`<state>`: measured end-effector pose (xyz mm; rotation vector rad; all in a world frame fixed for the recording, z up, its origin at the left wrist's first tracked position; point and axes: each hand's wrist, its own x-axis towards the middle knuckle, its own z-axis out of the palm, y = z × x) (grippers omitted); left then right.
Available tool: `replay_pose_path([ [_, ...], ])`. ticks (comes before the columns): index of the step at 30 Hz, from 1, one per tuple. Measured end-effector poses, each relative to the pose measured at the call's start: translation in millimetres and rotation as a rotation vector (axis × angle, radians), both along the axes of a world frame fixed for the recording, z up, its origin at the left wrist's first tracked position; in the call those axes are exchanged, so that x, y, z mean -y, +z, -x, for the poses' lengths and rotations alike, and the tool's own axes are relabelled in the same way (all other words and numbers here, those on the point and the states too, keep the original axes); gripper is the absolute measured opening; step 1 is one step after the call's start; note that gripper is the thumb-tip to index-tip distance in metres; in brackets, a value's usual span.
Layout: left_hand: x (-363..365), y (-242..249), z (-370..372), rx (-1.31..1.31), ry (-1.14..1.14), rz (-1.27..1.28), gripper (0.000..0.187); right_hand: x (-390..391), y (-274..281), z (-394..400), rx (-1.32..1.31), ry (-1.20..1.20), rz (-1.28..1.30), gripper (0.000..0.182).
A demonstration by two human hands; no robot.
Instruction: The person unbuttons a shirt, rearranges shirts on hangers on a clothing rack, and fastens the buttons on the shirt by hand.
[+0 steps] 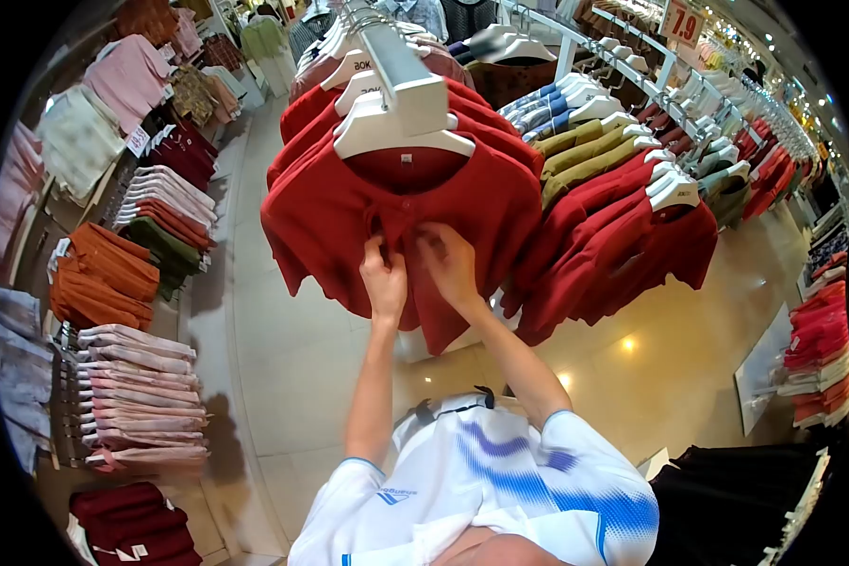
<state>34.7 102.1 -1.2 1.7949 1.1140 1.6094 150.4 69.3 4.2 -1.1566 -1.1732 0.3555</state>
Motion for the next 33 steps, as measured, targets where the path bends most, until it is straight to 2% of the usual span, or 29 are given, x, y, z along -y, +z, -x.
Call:
replay_pose_path([
  [2,-5.5,-10.3,-3.5,0.043,-0.031,-0.010,0.023,-4.5,-4.0,0.8,-0.008,0.010,-0.008,0.014],
  [7,-0.8,-10.8,-5.8,0.101,-0.051,0.039,0.024,-6.9,4.2,-3.6,0.081,0.002,-0.018,0.015],
  [13,23.7,3.2,-7.6,-0.196,0.108,-0.029,0.031,3.7,5.5,-12.0,0.278,-0.066,-0.042,0.012],
  [16,27.0,6.5,-5.4,-0.187,0.173,-0.245,0.031,8.4,2.4,-16.7,0.384,-0.091,-0.068,0.013],
  [18,32.8,10.2,-5.9,-0.134,0.227,-0.295,0.029,12.9,6.2,-22.9,0.618,-0.241,-0.207,0.013],
  [26,42.3,16.6,-9.3,-0.184,0.282,-0.287,0.021,25.3,11.5,-14.4,0.367,-0.095,-0.266,0.014],
  [30,38.3,22.0,-13.3,-0.139,0.172,-0.247,0.016,24.2,14.1,-15.1,0.430,-0.076,-0.304,0.014],
  [33,37.4,24.0,-14.6,-0.133,0.108,-0.229,0.015,23.3,13.8,-19.0,0.329,-0.010,-0.217,0.014],
])
